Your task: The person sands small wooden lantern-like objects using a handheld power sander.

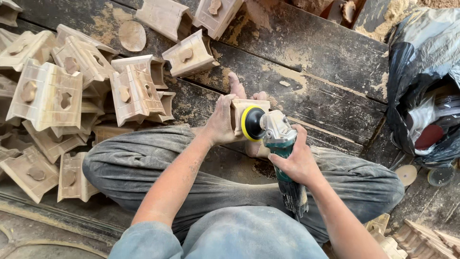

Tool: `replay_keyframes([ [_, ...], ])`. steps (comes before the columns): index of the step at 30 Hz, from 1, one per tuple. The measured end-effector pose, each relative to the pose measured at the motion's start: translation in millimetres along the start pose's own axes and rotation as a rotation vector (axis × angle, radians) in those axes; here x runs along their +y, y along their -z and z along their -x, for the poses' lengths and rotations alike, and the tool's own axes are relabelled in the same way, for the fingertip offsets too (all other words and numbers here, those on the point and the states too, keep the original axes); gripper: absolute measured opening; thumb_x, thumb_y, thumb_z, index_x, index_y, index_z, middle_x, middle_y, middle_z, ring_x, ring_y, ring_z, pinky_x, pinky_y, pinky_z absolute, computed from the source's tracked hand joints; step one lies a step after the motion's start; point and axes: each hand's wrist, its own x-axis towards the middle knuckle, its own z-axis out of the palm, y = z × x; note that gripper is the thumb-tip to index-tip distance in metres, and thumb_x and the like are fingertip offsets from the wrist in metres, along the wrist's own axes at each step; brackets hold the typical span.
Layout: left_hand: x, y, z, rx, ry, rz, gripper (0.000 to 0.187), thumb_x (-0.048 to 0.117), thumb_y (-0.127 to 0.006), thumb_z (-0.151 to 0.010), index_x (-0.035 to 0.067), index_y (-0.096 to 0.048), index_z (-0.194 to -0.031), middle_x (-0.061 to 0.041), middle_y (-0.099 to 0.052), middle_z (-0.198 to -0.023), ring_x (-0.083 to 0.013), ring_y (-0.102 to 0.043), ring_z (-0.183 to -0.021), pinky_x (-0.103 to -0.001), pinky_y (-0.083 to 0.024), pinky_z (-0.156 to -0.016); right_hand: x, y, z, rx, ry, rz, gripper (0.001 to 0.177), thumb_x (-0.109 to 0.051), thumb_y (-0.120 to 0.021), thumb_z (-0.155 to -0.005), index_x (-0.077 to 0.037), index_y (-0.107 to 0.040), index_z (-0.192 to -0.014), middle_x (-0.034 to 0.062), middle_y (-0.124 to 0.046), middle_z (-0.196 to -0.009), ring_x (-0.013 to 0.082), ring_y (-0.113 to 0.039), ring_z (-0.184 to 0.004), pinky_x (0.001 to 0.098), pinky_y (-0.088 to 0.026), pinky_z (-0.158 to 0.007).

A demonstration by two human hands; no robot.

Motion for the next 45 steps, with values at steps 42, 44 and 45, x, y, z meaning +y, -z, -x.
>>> replay_keyframes([
  [42, 17.1, 9.2, -4.9, 0.008, -0.030, 0.056, 0.114, 0.045, -0.097, -0.056, 0.007, -0.031, -0.141, -0.018, -0.051, -0.131, -0.0436, -0.051, -0.127, -0.060, -0.025, -0.123, 16.9, -6.5, -9.7, 0.065, -0.052, -0.042, 0.099, -0.026, -0.079, -0.073, -0.014, -0.019, -0.150, 0.0400, -0.060, -0.122, 0.0565, -0.061, -0.116, 0.0627, -0.047, -0.100],
  [44, -19.1, -6.0, 6.1, 0.012, 0.002, 0.052, 0.120, 0.056, -0.097, -0.053, 0.009, -0.033, -0.141, -0.014, -0.052, -0.132, -0.0415, -0.051, -0.127, -0.058, -0.024, -0.123, 27.3, -5.4, -13.7, 0.083, -0.094, -0.008, 0.100, -0.031, -0.081, -0.072, -0.017, -0.019, -0.149, 0.0379, -0.061, -0.121, 0.0554, -0.061, -0.116, 0.0624, -0.048, -0.101],
  [45, -19.7, -5.5, 3.3, 0.013, -0.012, 0.051, 0.120, 0.056, -0.097, -0.053, 0.009, -0.033, -0.141, -0.014, -0.052, -0.132, -0.0415, -0.051, -0.127, -0.058, -0.024, -0.123, 28.7, -4.0, -15.1, 0.094, -0.088, -0.012, 0.100, -0.031, -0.081, -0.072, -0.017, -0.019, -0.149, 0.0379, -0.061, -0.121, 0.0554, -0.061, -0.116, 0.0624, -0.048, -0.101],
])
